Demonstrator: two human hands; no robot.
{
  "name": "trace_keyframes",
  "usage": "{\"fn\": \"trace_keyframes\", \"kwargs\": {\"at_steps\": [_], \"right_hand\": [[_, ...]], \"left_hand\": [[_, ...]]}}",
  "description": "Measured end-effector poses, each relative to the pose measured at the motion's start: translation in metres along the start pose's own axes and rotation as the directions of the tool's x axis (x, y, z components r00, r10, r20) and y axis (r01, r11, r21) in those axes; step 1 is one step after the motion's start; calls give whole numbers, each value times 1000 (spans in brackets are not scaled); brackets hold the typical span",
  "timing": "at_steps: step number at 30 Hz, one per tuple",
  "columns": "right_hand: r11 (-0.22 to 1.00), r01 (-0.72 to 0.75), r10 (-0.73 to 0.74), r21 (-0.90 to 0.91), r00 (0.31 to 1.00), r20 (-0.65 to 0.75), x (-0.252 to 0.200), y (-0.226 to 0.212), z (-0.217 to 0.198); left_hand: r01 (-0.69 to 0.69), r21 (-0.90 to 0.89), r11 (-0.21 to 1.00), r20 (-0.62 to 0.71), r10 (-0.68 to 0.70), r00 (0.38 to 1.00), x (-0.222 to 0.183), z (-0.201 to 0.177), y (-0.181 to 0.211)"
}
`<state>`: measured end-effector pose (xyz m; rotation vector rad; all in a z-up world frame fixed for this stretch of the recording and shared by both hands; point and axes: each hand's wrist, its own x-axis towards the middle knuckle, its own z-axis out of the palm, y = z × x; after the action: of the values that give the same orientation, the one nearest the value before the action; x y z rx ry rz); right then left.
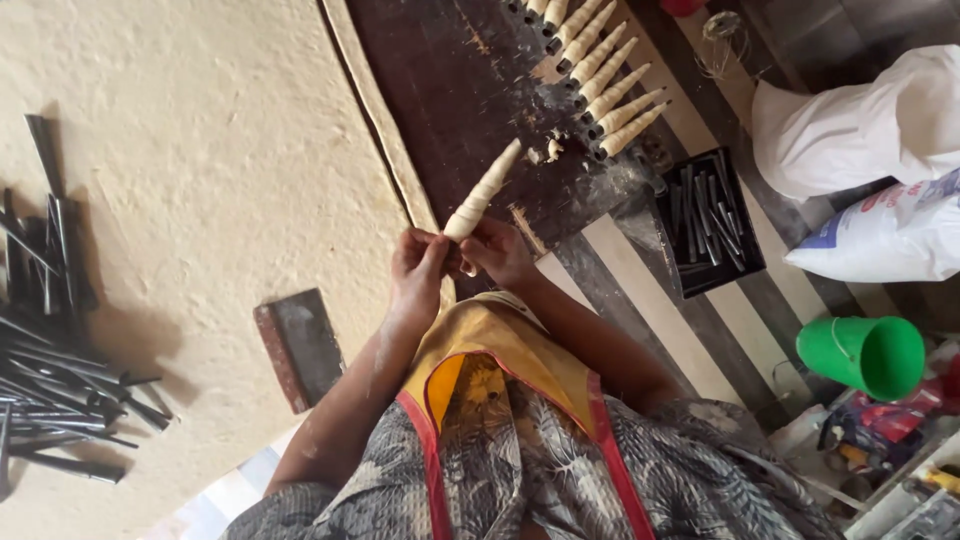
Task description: The person cuts strips from a large sheet of dough and wraps each strip in a spiral around a black cone-shaped metal mold, then sets the finished wrapped mold on the table with a growing row of others. They repeat this cycle, occasionally trimming dough with a knife and using a dough scraper.
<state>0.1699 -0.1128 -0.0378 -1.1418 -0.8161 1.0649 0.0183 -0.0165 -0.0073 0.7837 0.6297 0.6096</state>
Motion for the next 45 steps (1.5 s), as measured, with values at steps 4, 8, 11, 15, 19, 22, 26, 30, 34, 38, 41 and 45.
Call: {"fn": "trace_keyframes", "kwargs": {"at_steps": [4, 8, 11, 15, 19, 22, 26, 30, 34, 38, 41, 45], "right_hand": [[1000, 28, -28, -5, 1000, -4, 5, -11, 7], [999, 20, -19, 51, 999, -26, 7, -8, 2], [998, 41, -42, -41, 999, -19, 7, -21, 7], [987, 107, -108, -117, 994, -5, 8, -28, 9], [991, 19, -20, -133, 1000, -6, 9, -24, 6], [975, 83, -80, -205, 997, 23, 8, -31, 4], [992, -9, 9, -122, 1000, 3, 11, -28, -1], [978, -94, 90, -189, 995, -30, 17, -23, -15], [953, -83, 108, -292, 992, 72, 17, -25, -22], [924, 268, -153, -274, 913, 378, 22, 0, -32], [878, -48, 152, -477, 971, 182, 31, 0, -42], [810, -85, 298, -580, 912, 283, 35, 26, -77]], "left_hand": [[-16, -121, 993, 49, 22, 999, -3, 5, -1], [116, -148, 982, 1, -117, 993, -5, 1, 5], [15, 20, 1000, 11, -16, 1000, -4, 4, 12], [190, -292, 937, 22, -192, 981, -2, -7, -4], [-132, 94, 987, 57, 127, 990, -5, 5, 11], [174, -194, 965, 75, -162, 984, -9, 10, 18], [-45, 161, 986, -22, 49, 999, -5, 5, 2], [-64, 675, 735, -10, 95, 995, -8, 18, 36], [-393, 823, 411, 231, 389, 892, 4, 20, 39], [-289, 941, 177, 246, 231, 941, 33, 27, 17], [-37, 992, 122, 24, 109, 994, 55, 22, -11], [-436, 900, 9, 399, 387, 831, 54, 41, -10]]}}
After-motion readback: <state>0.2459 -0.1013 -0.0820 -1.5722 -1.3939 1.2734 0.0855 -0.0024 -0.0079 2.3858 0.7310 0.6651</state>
